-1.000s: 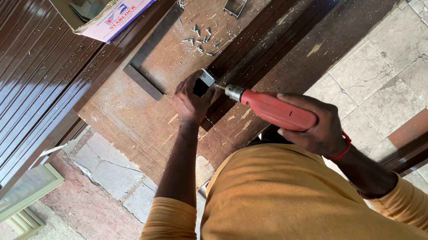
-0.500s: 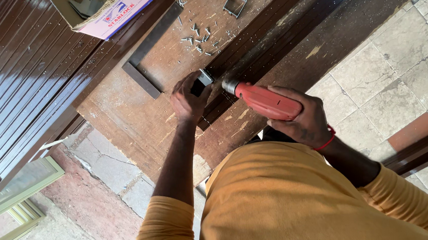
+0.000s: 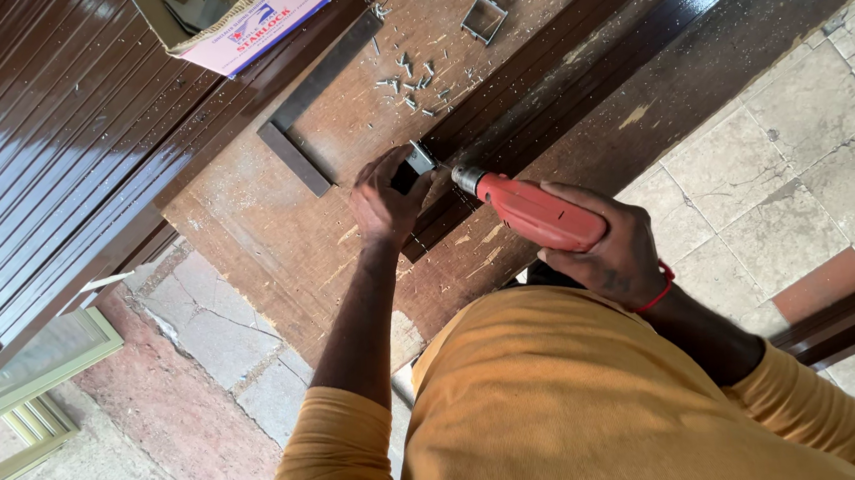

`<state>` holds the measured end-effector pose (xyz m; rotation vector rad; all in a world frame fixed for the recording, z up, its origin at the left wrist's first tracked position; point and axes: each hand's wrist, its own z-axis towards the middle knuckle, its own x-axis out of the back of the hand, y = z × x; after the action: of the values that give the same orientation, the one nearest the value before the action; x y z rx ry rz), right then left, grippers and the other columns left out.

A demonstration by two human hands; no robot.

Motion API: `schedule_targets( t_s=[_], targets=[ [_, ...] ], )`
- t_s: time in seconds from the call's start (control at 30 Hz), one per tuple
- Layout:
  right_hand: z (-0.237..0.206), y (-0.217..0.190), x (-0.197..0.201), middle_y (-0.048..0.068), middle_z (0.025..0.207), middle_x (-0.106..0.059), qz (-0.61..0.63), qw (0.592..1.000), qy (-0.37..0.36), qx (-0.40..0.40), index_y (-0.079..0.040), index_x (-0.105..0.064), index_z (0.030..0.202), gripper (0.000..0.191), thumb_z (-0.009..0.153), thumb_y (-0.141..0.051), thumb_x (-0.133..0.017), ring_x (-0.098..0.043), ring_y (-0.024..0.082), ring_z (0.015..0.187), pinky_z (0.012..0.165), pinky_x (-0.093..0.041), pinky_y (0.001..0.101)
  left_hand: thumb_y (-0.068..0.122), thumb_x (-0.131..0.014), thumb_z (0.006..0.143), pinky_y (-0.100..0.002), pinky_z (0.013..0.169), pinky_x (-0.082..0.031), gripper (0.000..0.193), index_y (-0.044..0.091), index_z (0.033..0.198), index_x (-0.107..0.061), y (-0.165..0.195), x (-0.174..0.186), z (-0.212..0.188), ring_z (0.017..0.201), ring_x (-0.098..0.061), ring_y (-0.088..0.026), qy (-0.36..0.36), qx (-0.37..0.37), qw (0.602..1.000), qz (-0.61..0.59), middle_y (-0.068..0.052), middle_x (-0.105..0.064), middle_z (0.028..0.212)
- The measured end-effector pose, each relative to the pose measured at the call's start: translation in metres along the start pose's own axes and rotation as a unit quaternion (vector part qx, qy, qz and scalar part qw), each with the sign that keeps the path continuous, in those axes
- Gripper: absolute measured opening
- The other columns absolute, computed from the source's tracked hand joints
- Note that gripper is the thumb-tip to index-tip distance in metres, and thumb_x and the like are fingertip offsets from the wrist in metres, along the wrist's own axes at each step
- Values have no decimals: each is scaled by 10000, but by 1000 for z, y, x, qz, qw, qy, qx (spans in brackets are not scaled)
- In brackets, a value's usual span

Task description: The person uses a corded drill to drive screws into small metal brackets placed on a wooden workbench. They repeatedly pick up brackets and screws, position them, and fasten them to the bench surface.

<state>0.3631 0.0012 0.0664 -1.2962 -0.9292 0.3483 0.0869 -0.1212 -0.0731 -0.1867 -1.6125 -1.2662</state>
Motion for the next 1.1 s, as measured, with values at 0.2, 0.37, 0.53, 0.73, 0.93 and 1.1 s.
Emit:
schedule_targets(
  t_s=[0.2,0.37,0.53,0.73,0.93,1.1],
  targets=[
    [2,-2,-1,189,1308,-707,-24,1000,15,-1,22,-607,1383,681,755,-119,-829,-712,236,1179,990,-572,352,351,-897,798,-437,1022,-547,494,178,1230,-731,-1,0,-1,1127,-708,-250,-14,19,1000,-1,-73,-743,1251],
    [1,0,1,182,1230,-735,-43,998,16,-31,31,-619,1364,681,739,-121,-843,-736,205,1102,951,-581,342,354,-902,783,-424,998,-566,495,181,1217,-740,5,5,0,1111,-714,-245,-11,23,1000,9,-53,-758,1229],
    [-3,2,3,185,1242,-730,14,999,22,-32,36,-606,1386,679,757,-97,-825,-724,194,1104,952,-583,327,341,-891,793,-402,938,-581,488,195,1231,-730,13,9,1,1112,-704,-243,-34,53,998,24,-58,-742,1238],
    [-11,2,16,173,1265,-722,23,997,63,-30,47,-611,1388,699,739,-64,-847,-700,164,1120,966,-571,315,154,-697,891,-339,975,-636,320,196,1203,-756,1,16,22,1081,-777,-182,25,100,988,-117,-46,-782,1213],
    [-16,-3,32,149,1285,-714,39,994,92,-46,49,-611,1398,706,738,-55,-840,-680,131,1104,955,-561,298,190,-759,861,-360,832,-608,295,215,1153,-794,-22,9,103,960,-734,-232,38,45,998,11,-95,-755,1138],
    [-29,-8,50,149,1192,-732,22,986,112,-121,34,-629,1436,725,753,-37,-860,-641,138,928,806,-540,313,217,-719,969,-368,792,-584,167,269,1103,-803,-30,-2,129,942,-707,-245,-36,36,993,103,-86,-730,1141]
  ],
)
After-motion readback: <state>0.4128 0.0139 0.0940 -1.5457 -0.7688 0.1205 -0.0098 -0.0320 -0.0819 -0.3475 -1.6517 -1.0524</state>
